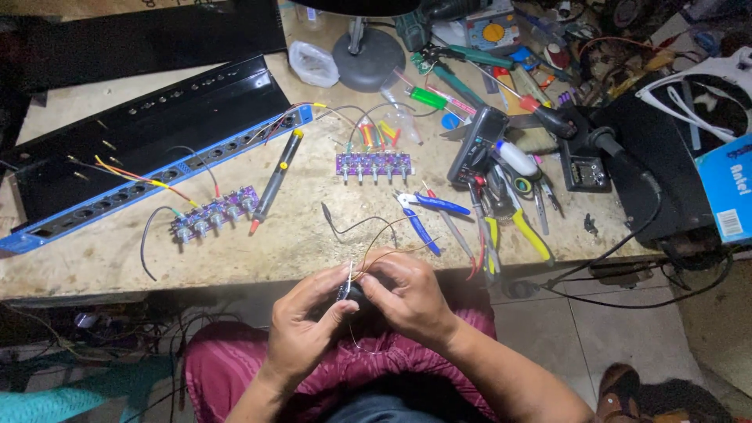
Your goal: Soldering wires to a circuit board and trimming them with pliers on a workbench
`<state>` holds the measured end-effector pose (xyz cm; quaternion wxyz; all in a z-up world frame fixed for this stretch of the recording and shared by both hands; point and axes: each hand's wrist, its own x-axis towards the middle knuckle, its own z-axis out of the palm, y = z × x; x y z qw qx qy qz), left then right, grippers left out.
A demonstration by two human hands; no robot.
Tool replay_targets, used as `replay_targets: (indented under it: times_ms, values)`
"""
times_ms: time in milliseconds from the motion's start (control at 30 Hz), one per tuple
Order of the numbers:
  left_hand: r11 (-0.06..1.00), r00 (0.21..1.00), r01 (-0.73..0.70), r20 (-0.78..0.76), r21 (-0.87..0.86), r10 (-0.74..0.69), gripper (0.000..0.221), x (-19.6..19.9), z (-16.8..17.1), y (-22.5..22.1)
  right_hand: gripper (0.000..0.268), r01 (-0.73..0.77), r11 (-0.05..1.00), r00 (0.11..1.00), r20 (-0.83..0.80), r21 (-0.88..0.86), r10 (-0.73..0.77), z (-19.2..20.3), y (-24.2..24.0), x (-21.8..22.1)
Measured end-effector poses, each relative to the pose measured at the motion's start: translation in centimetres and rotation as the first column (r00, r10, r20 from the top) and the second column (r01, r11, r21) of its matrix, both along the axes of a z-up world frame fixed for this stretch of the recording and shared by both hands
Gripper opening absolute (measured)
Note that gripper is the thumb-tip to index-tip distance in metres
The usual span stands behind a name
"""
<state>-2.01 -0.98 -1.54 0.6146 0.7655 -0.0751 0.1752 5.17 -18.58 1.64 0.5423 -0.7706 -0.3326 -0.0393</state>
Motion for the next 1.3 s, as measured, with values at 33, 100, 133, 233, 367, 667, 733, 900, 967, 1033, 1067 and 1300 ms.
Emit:
replay_targets:
  times_ms: [33,100,133,233,367,667,733,900,967,1033,1067,1300]
  values:
    - [1.000,1.000,0.007,0.004,0.001,-0.007,0.035,-0.1,-0.2,-0.1,0.011,0.007,1.000,1.000,0.004,0.001,-0.007,0.3,0.1,0.0]
    - [0.997,0.998,-0.031,-0.053,-0.071,0.027,0.037,-0.3,-0.5,-0.2,0.011,-0.010,1.000,0.999,0.049,0.009,0.010,0.9,0.2,0.1]
    - [0.997,0.999,-0.023,-0.050,-0.070,0.020,0.037,-0.2,-0.6,-0.3,0.011,-0.003,1.000,0.999,0.052,0.010,0.002,1.0,0.1,0.2]
    - [0.996,0.997,-0.046,-0.065,-0.076,0.041,0.036,-0.2,-1.1,-0.3,0.012,-0.009,1.000,1.000,0.013,-0.020,0.010,1.1,0.0,0.3]
    - [0.996,0.999,-0.026,-0.044,-0.084,0.022,0.037,-0.1,-1.6,-0.4,0.012,-0.043,0.999,0.997,-0.062,0.010,0.043,1.2,-0.3,0.4]
    - [1.000,0.999,-0.021,-0.030,-0.006,0.021,0.038,0.5,-0.9,-0.9,0.009,-0.003,1.000,0.998,-0.070,0.029,0.005,-0.6,-1.1,1.1]
    - [1.000,0.999,-0.011,-0.042,-0.022,0.010,0.039,0.6,-1.2,-1.0,0.009,-0.007,1.000,0.998,-0.063,0.030,0.009,-0.9,-1.4,1.3]
    - [0.966,0.983,-0.090,-0.179,-0.241,0.047,0.045,0.8,-1.8,-2.1,0.009,-0.002,0.996,0.998,0.061,0.090,-0.004,-0.5,-1.6,1.6]
    - [0.981,0.979,-0.113,-0.186,-0.160,0.082,0.044,0.8,-1.5,-2.2,0.010,0.015,0.995,1.000,0.003,0.103,-0.015,-0.2,-1.8,1.6]
    - [0.987,0.974,-0.139,-0.191,-0.079,0.121,0.043,0.7,-1.2,-2.3,0.011,0.027,0.993,0.998,-0.057,0.114,-0.021,-0.1,-1.9,1.5]
    - [0.989,0.983,-0.105,-0.164,-0.107,0.087,0.043,0.7,-1.1,-2.3,0.011,0.022,0.990,0.995,-0.100,0.136,-0.008,-0.1,-2.0,1.6]
    - [0.999,0.999,-0.052,-0.011,0.009,0.052,0.040,0.9,-0.5,-2.7,0.009,-0.062,0.986,0.980,-0.179,0.154,0.090,-0.1,-3.1,1.9]
